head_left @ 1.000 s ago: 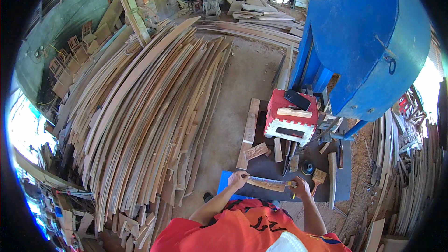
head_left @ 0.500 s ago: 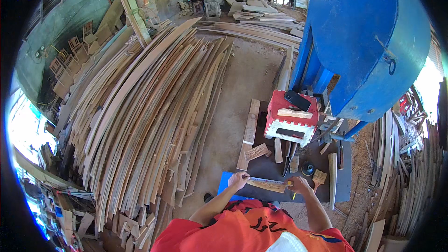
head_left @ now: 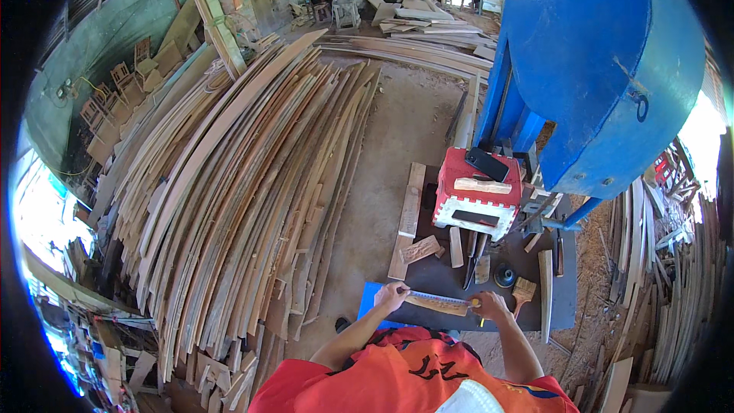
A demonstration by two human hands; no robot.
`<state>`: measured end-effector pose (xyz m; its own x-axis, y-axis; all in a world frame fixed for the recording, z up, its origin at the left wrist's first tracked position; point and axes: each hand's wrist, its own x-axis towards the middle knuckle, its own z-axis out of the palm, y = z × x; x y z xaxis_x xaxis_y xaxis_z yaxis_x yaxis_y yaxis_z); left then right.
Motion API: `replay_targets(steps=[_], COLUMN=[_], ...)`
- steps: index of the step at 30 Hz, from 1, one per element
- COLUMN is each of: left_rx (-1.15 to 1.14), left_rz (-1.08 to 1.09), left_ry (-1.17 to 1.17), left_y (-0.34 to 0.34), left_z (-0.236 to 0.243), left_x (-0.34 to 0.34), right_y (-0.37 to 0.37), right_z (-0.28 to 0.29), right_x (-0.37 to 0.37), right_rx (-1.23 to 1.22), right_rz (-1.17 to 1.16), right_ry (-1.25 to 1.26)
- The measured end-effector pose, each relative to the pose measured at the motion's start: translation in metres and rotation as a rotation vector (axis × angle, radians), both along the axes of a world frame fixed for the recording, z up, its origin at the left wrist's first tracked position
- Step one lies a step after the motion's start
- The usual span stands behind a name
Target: Marking, measuring, and inspecting small wood blocks at a workshop bench.
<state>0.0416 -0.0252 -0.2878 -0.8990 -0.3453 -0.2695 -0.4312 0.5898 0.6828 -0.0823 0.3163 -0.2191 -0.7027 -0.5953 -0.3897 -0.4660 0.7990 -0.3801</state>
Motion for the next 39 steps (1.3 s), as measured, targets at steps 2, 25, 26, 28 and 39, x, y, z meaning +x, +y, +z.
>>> replay_targets(steps=[2,25,26,28,39], left_rx=[0.010,0.028,0.029,0.027,0.016], left_rz=[-0.003,0.003,0.001,0.007,0.015], left_ry=[-0.003,0.008,0.006,0.016,0.018], left_y=[-0.001,0.000,0.000,0.002,0.005], left_z=[-0.002,0.001,0.002,0.005,0.014], left_x=[0.000,0.002,0.002,0.003,0.006], right_y=[0.000,0.007,0.007,0.007,0.005], right_z=[-0.002,0.003,0.002,0.000,-0.003], right_x=[0.000,0.012,0.013,0.014,0.013], right_rx=[0.002,0.001,0.003,0.025,-0.017], right_rz=[-0.006,0.005,0.003,-0.011,-0.038], right_ry=[0.000,-0.005,-0.007,0.028,0.017])
